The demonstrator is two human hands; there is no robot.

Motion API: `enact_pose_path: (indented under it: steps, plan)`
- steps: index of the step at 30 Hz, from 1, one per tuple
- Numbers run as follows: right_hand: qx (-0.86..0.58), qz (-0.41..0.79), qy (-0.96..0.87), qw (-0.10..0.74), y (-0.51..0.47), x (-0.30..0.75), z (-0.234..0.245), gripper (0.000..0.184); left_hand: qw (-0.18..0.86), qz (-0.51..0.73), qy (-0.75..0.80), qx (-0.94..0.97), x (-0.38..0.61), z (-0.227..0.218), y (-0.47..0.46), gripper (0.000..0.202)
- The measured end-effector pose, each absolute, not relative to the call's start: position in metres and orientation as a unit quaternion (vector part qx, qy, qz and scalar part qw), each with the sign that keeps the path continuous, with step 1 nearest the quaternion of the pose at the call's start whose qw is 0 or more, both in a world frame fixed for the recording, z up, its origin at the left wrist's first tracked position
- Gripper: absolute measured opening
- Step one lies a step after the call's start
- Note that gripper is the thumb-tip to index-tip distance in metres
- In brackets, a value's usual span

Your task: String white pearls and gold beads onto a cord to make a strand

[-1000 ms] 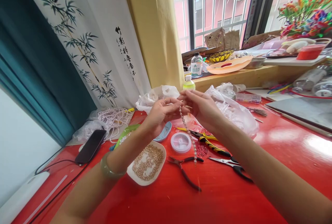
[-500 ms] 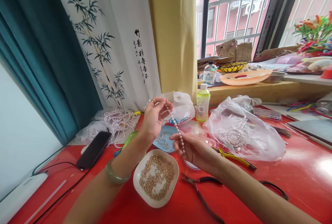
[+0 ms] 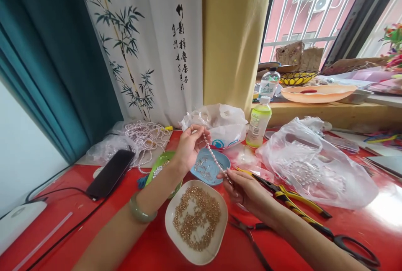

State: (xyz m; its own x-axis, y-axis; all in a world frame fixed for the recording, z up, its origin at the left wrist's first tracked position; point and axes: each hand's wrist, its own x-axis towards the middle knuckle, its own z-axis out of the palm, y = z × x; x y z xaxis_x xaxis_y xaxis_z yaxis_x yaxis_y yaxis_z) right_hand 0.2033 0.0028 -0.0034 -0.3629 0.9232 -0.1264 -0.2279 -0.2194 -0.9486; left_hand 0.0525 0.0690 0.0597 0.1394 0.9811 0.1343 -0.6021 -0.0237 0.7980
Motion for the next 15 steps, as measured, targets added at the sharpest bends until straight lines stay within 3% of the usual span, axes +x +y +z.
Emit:
enact_pose_path:
  steps: [6,15]
  plan:
    - [-0.350,0.743,-0.392,0.415,0.0042,0.2037,-0.0084,0.027,0.657,0.613,0.257,0.355,0.0456,0.0552,0.0745,0.010]
    - [-0.362,0.735,-0.404,0.407,0.0023,0.2051,-0.0069,0.022,0.654,0.625,0.253,0.344,0.0439,0.0499,0.0753,0.009]
